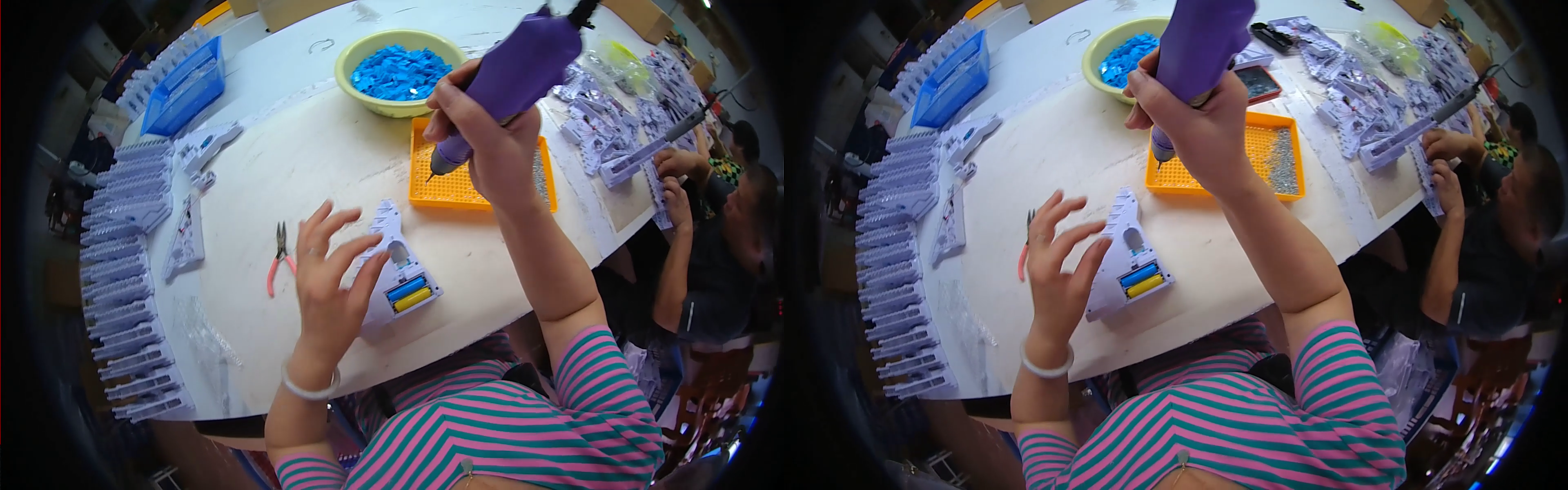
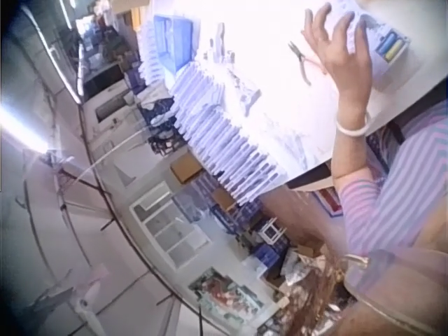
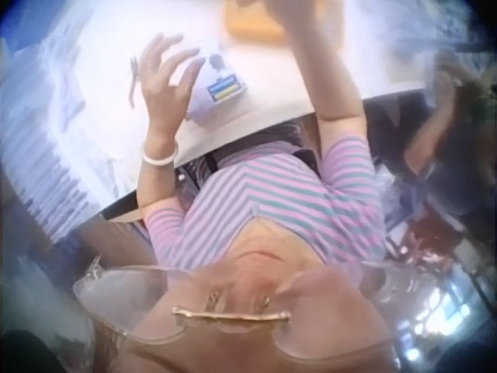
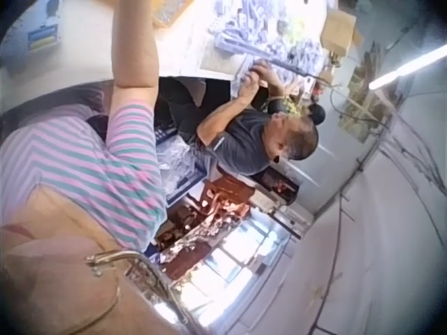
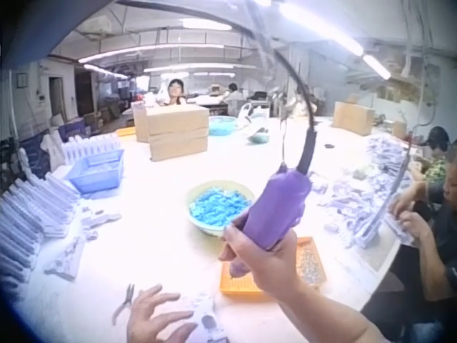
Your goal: The person assembles a plastic toy gun by fitting internal circuits, toy gun shells, and batteries into plastic components, then seals the assembly with a hot glue gun.
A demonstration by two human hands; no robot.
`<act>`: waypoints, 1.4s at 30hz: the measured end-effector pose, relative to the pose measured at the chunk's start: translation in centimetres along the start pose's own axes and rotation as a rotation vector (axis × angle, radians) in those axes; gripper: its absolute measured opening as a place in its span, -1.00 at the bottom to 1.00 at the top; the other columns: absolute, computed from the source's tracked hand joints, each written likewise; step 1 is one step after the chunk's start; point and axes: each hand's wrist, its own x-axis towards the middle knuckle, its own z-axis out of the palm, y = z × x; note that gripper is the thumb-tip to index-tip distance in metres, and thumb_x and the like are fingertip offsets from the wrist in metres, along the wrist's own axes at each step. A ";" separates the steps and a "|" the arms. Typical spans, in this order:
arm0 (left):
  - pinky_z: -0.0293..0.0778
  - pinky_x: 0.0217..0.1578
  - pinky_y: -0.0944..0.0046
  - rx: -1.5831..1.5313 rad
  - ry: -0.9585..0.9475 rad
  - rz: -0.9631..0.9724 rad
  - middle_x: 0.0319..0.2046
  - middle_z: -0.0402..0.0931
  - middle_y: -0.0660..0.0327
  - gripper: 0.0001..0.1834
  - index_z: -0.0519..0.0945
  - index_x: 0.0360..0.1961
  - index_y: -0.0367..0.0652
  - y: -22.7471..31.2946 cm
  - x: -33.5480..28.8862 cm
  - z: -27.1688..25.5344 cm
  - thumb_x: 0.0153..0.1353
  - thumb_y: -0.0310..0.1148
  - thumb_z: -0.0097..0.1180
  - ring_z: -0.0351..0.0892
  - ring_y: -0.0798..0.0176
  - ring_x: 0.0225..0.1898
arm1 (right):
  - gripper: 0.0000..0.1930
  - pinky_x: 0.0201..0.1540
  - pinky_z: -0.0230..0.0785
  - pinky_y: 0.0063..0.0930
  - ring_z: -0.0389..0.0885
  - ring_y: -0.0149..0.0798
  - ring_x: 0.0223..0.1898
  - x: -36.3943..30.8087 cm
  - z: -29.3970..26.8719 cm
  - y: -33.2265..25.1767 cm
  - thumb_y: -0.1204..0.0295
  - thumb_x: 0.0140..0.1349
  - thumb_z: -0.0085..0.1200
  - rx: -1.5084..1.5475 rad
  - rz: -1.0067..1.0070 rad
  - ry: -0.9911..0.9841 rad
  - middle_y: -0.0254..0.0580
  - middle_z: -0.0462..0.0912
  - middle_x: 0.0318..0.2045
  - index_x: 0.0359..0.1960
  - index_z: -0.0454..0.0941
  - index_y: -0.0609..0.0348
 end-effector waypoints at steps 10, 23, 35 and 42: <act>0.24 0.40 -0.14 -0.165 0.026 -0.103 0.14 0.58 0.14 -0.82 0.78 -0.27 -0.14 -1.4 1.0 1.6 0.06 -0.45 0.48 0.30 -0.14 0.42 | -0.82 -0.46 0.57 -0.51 0.70 -0.31 -0.54 -2.4 5.4 -3.2 0.68 0.29 0.14 0.182 0.038 -0.175 -0.05 0.69 -0.40 -0.09 0.51 0.31; 0.40 0.23 0.02 -0.225 0.019 -0.267 0.02 0.61 0.13 -0.71 0.74 -0.23 -0.23 -0.9 -2.9 -0.2 -0.03 -0.50 0.52 0.44 -0.04 0.30 | -0.79 -0.50 0.55 -0.53 0.67 -0.37 -0.54 -4.7 7.6 -3.2 0.77 0.24 0.13 0.202 0.047 -0.336 -0.04 0.68 -0.40 -0.13 0.49 0.30; 0.43 0.26 -0.14 0.032 0.038 -0.007 -0.03 0.60 0.19 -0.62 0.69 -0.01 -0.12 -0.4 -11.6 1.3 0.12 -0.61 0.30 0.59 0.07 0.09 | -0.80 -0.48 0.61 -0.53 0.71 -0.35 -0.50 -7.4 7.7 -0.5 0.77 0.23 0.12 0.084 0.160 -0.434 -0.07 0.67 -0.38 -0.18 0.48 0.27; 0.46 0.24 -0.11 0.008 0.068 -0.005 -0.03 0.60 0.20 -0.62 0.70 -0.02 -0.11 -0.6 -11.8 1.8 0.11 -0.63 0.27 0.58 0.08 0.09 | -0.87 -0.43 0.64 -0.56 0.71 -0.39 -0.48 -8.1 8.1 0.2 0.72 0.26 0.14 0.092 0.179 -0.424 -0.13 0.67 -0.38 -0.21 0.51 0.31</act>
